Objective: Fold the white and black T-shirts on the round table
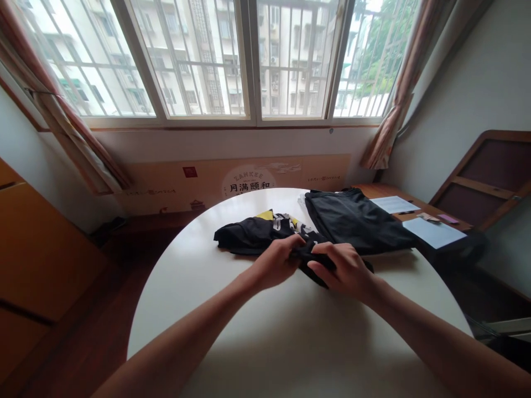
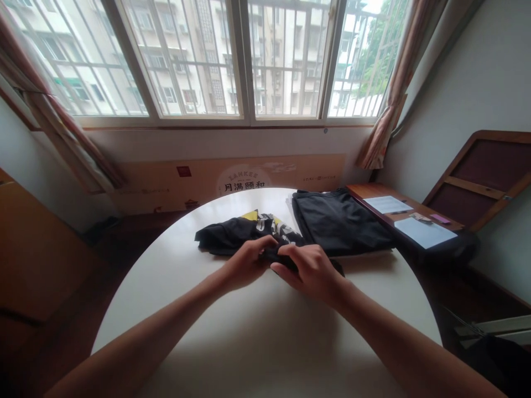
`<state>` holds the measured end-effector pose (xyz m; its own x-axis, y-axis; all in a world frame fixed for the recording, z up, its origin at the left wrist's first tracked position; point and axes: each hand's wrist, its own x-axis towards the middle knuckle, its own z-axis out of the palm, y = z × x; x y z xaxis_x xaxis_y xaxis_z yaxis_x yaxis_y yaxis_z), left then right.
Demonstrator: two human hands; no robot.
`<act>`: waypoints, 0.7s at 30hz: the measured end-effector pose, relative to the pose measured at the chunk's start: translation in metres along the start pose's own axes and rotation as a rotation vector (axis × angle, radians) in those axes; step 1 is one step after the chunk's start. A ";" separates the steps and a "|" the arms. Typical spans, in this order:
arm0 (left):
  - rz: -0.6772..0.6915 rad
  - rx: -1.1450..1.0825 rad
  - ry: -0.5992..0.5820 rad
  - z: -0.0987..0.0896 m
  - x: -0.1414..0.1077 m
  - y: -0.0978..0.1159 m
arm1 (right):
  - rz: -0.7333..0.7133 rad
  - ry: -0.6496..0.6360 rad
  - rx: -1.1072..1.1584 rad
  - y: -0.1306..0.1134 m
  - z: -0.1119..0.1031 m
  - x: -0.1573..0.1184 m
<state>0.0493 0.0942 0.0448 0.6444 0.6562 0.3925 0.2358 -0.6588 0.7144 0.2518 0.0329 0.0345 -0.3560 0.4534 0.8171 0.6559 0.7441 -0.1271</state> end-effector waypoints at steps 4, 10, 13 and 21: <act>-0.144 -0.177 0.175 -0.047 0.003 0.008 | 0.334 -0.116 0.172 0.008 -0.009 0.005; -0.432 -0.352 -0.551 -0.111 -0.010 0.038 | 0.629 -0.888 0.779 -0.005 -0.026 0.018; -0.458 -0.203 -0.706 -0.113 -0.005 0.025 | 0.606 -1.243 1.087 -0.006 -0.024 0.019; -0.412 0.766 -0.140 -0.078 0.001 -0.071 | 0.972 -0.344 0.529 0.054 0.022 -0.011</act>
<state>-0.0235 0.1707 0.0402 0.4717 0.8782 0.0788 0.8599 -0.4780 0.1791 0.2760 0.0790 0.0065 -0.0704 0.9957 0.0602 0.4206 0.0843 -0.9033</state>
